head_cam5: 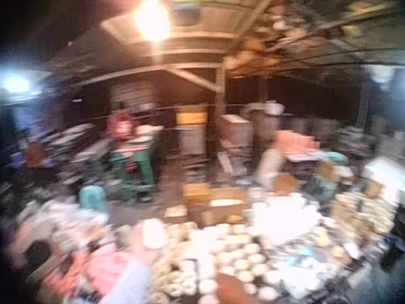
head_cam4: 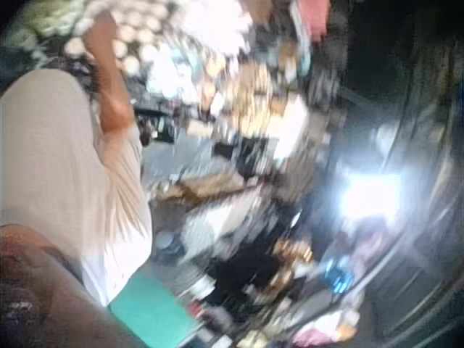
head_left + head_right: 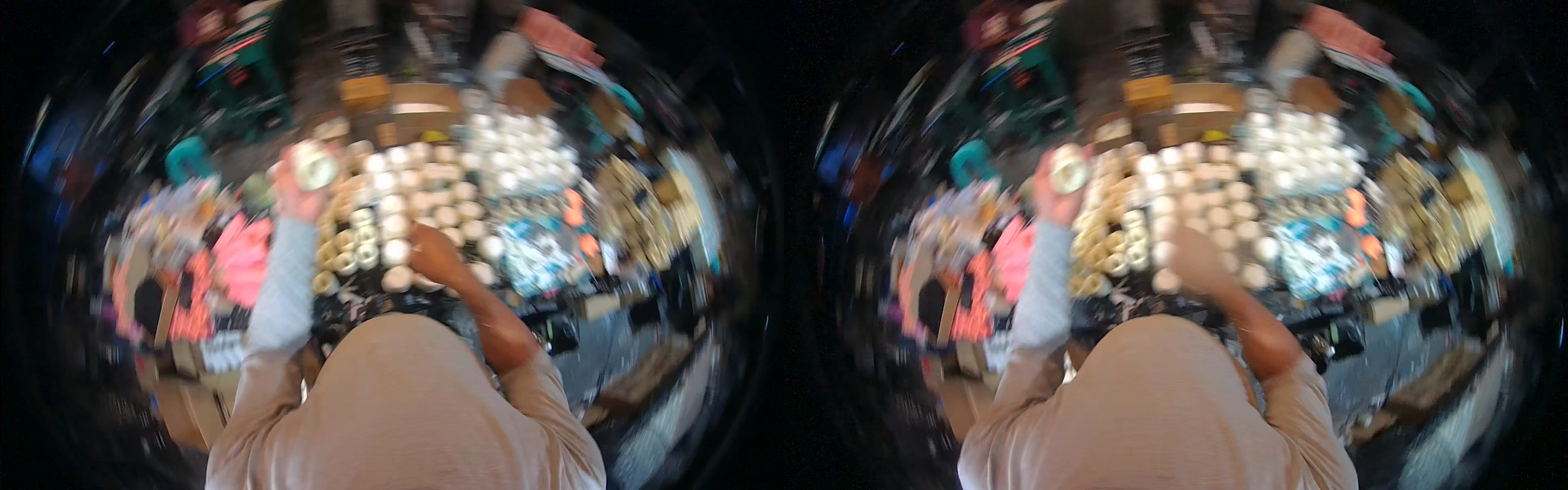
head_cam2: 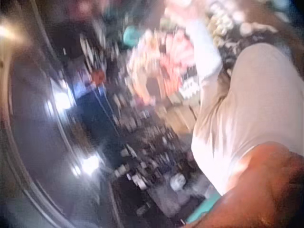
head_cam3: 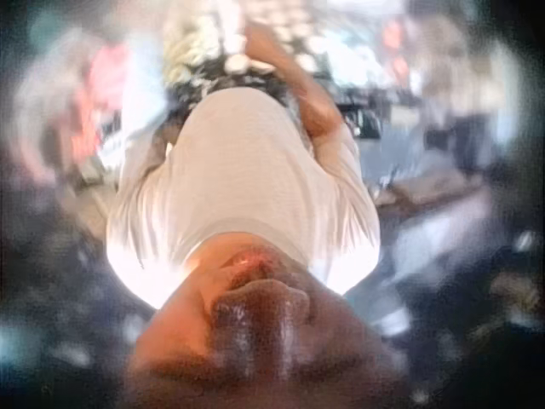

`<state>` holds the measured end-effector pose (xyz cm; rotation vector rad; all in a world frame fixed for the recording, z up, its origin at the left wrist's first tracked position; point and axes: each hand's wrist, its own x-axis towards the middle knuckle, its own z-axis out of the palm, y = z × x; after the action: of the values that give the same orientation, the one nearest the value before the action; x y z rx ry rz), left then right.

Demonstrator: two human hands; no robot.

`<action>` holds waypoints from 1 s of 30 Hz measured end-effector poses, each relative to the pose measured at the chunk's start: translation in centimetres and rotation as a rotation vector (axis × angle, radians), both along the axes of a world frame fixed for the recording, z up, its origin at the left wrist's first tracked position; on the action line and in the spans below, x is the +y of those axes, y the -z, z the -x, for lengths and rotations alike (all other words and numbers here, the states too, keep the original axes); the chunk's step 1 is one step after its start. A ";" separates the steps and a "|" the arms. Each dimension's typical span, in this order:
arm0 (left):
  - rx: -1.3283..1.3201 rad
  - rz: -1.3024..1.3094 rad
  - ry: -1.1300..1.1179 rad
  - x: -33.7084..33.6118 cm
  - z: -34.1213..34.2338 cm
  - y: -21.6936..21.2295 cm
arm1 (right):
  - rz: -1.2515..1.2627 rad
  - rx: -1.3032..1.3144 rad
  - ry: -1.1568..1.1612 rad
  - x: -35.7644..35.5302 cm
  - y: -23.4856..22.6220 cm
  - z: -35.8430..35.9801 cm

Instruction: The person repeatedly picks up white cylindrical candle bodies and small wick pieces, inserts the wicks into the candle bodies, and places the assembled units into a tray. The person works continuously at a table filled with candle parts and finished items.

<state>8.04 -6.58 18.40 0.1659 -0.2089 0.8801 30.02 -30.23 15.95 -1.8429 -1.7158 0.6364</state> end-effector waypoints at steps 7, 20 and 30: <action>0.233 0.338 -0.185 -3.3 -1.2 -6.1 | 0.395 0.004 -0.223 -6.5 1.3 -3.1; 0.381 0.267 -0.258 -6.1 -1.8 -9.5 | -0.999 0.119 -0.107 0.6 -15.0 2.2; 0.323 0.131 -0.085 -6.3 -1.2 -8.0 | -1.149 -0.352 -0.392 8.9 -16.7 6.1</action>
<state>9.19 -12.92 26.45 0.1928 0.1576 0.9351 23.96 -21.38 32.69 -0.8195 -2.0144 -0.5343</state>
